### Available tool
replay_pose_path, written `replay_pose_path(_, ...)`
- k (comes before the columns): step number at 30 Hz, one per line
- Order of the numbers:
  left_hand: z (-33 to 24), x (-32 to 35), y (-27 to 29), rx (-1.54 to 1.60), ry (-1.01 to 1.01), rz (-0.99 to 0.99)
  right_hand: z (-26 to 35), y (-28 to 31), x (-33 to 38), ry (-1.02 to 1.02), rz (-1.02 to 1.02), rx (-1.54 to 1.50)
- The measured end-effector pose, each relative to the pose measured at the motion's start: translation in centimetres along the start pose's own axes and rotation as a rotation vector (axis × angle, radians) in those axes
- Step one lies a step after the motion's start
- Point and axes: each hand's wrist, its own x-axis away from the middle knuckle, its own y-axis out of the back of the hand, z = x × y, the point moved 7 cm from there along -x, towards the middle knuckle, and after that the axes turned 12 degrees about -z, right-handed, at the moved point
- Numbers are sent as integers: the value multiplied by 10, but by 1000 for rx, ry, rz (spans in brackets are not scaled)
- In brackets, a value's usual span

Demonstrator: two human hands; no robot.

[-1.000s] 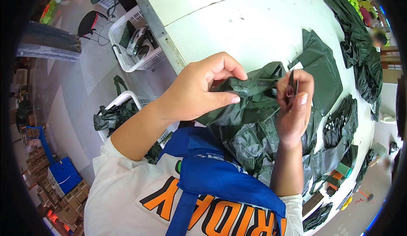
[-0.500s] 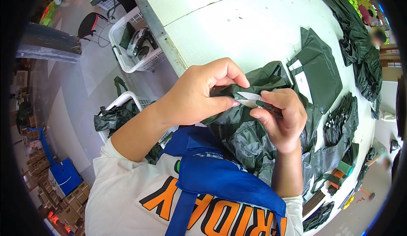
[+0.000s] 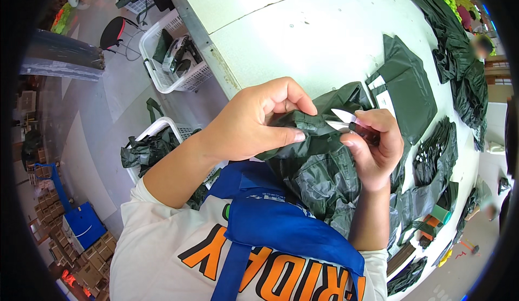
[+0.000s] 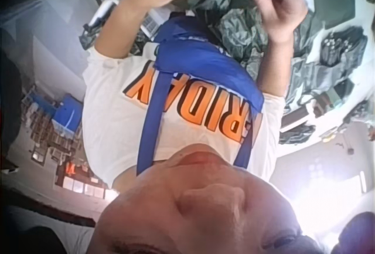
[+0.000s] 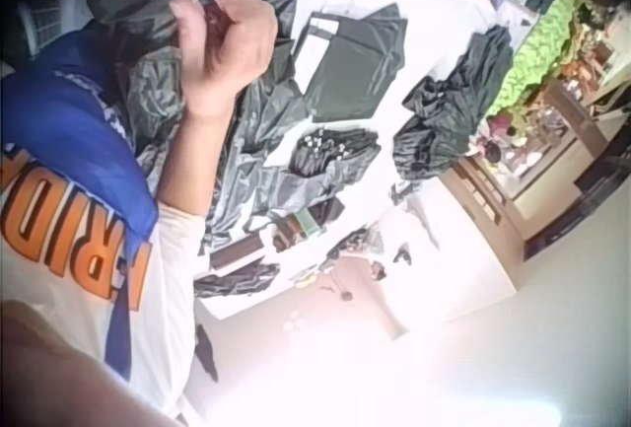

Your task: The person folds a green jacket on a table. They smooth the fabric, fold the sleeves and body, and then fold the jacket into a compact rectangle.

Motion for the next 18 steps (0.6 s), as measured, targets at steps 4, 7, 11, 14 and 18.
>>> replay_pose_path(4, 0, 0, -2, 17, 16, 25, 18, -2, -15, 268, 124, 194)
replay_pose_path(7, 1, -1, -3, 23, 21, 41, 18, -3, -20, 283, 193, 175)
replay_pose_path(11, 1, 0, -5, 22, 28, 46, 17, -5, -21, 283, 254, 128)
replay_pose_path(14, -1, -1, -5, -38, -47, 37, 16, -7, -20, 260, 250, 106)
replay_pose_path(18, 0, -1, -9, 8, -32, 60, 14, -9, -14, 214, 229, 64)
